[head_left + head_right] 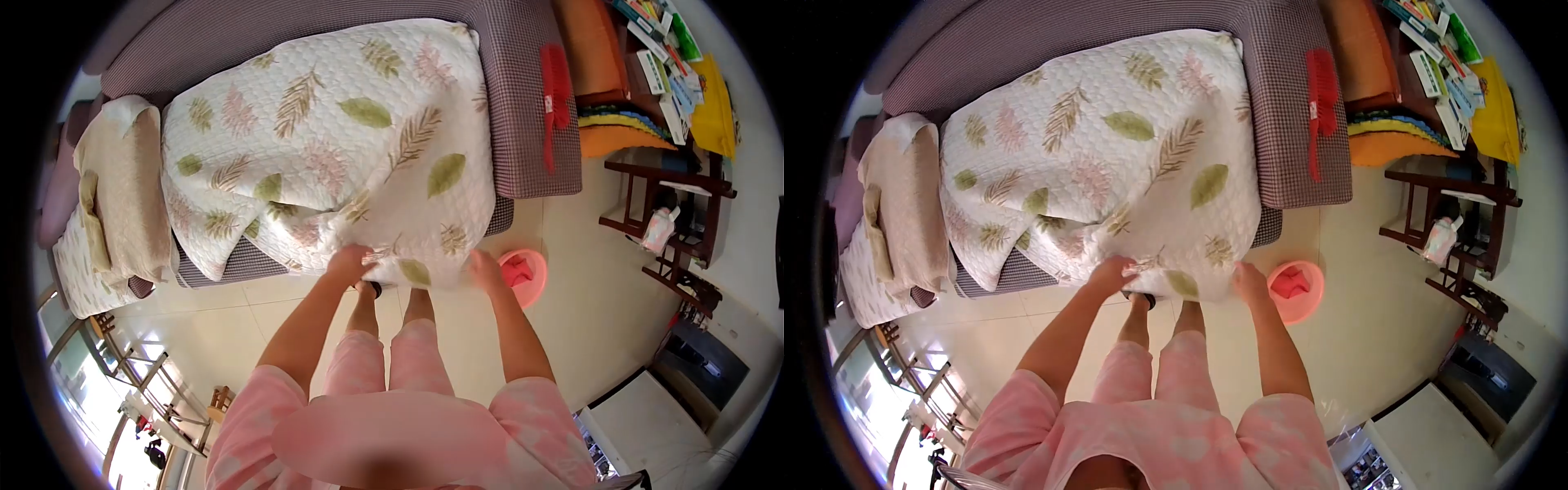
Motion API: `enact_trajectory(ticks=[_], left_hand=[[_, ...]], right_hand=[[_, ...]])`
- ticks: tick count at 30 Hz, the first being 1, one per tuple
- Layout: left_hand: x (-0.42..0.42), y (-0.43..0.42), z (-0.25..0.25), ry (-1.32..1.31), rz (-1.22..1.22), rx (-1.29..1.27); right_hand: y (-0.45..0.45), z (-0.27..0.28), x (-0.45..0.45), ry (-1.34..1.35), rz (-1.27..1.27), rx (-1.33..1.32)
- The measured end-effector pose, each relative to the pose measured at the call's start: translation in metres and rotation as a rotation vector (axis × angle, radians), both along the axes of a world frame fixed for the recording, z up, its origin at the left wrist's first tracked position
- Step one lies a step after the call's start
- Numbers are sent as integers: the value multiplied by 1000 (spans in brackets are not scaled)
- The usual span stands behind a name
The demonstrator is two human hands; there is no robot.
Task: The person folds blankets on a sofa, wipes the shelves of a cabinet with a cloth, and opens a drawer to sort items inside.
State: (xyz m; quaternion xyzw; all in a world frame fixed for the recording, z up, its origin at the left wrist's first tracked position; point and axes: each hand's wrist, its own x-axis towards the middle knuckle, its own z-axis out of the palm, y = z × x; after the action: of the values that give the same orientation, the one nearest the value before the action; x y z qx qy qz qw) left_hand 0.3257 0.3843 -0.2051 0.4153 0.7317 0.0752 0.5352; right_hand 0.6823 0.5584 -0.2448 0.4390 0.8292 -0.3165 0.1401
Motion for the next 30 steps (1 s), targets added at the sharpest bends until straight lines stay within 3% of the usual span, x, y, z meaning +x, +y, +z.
enact_trajectory(ticks=[4,7,11,14,16,17,19,20,22,25,27,30], left_hand=[[-2,18,-19,216,63,220],[10,24,-32,254,-80,26],[24,27,-61,329,-126,-95],[30,30,-56,331,-46,-100],[32,34,-44,251,7,-126],[36,25,-59,152,3,-84],[55,33,-38,207,-65,-27],[62,37,-31,241,-81,-28],[66,35,-33,171,38,-28],[62,27,-29,98,242,24],[55,24,-13,129,384,114],[27,2,6,197,605,203]], right_hand=[[65,-23,-26,187,-497,150],[90,-65,-28,235,-724,20],[100,-95,-34,117,-559,-66],[104,-92,-27,-83,-335,354],[120,-126,9,172,-498,181],[126,-120,10,195,-586,196],[132,-104,-1,120,-699,140],[129,-96,-11,111,-665,239],[118,-79,-31,103,-589,433],[107,-46,-51,336,-797,307],[94,-19,-61,213,-666,302],[62,13,-88,259,-329,127]])
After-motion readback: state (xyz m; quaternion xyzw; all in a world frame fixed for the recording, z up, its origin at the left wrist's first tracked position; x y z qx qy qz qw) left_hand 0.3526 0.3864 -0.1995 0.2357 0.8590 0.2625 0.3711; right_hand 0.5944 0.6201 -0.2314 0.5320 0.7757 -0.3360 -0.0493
